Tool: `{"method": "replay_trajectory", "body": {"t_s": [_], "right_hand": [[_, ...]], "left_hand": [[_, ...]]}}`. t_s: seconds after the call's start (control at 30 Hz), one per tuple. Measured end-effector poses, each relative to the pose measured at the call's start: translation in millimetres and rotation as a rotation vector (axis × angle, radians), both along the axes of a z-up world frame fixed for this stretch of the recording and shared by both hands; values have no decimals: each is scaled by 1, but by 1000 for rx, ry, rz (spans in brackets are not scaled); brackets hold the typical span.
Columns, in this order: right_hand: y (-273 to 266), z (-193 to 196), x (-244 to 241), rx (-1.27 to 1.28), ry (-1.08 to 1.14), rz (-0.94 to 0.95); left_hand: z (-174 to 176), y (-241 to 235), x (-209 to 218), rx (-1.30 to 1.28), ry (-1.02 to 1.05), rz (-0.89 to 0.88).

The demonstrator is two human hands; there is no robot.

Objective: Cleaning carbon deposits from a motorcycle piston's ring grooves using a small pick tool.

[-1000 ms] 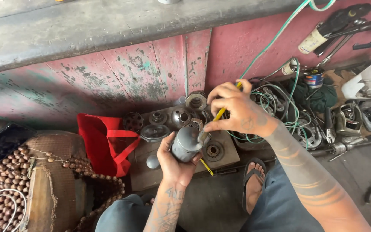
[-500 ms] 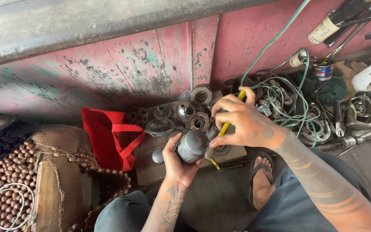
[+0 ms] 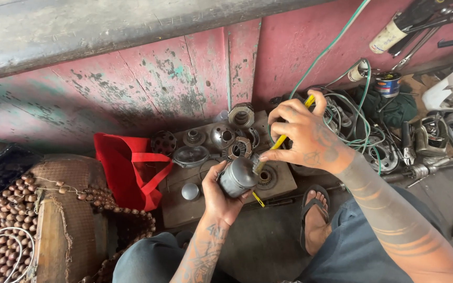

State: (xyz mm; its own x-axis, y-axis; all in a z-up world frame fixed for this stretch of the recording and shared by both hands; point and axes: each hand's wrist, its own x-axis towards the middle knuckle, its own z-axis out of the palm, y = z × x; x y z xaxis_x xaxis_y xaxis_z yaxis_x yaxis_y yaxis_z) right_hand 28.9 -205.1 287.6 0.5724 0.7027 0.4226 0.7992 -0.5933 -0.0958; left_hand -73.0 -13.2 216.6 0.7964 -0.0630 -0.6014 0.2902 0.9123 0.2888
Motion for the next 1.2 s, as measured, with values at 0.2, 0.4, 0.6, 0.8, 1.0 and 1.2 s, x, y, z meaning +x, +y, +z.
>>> {"method": "replay_trajectory", "body": {"t_s": [0.2,0.4,0.6,0.8,1.0,1.2], "right_hand": [[11,1,-18,-1,126,95],[8,12,-14,-65,17,10],[10,1,-9,10,159,68],[14,4,-17,-3,153,64],[7,1,-10,0,97,35],[15,3,-23,-10,166,103]], "left_hand": [[-14,4,-5,2,-8,-17],[-12,4,-2,9,24,-11],[-9,-2,0,-7,30,-20],[-2,-3,1,-2,37,-49],[-4,-2,3,-19,56,-49],[-13,0,1,-6,67,-43]]}}
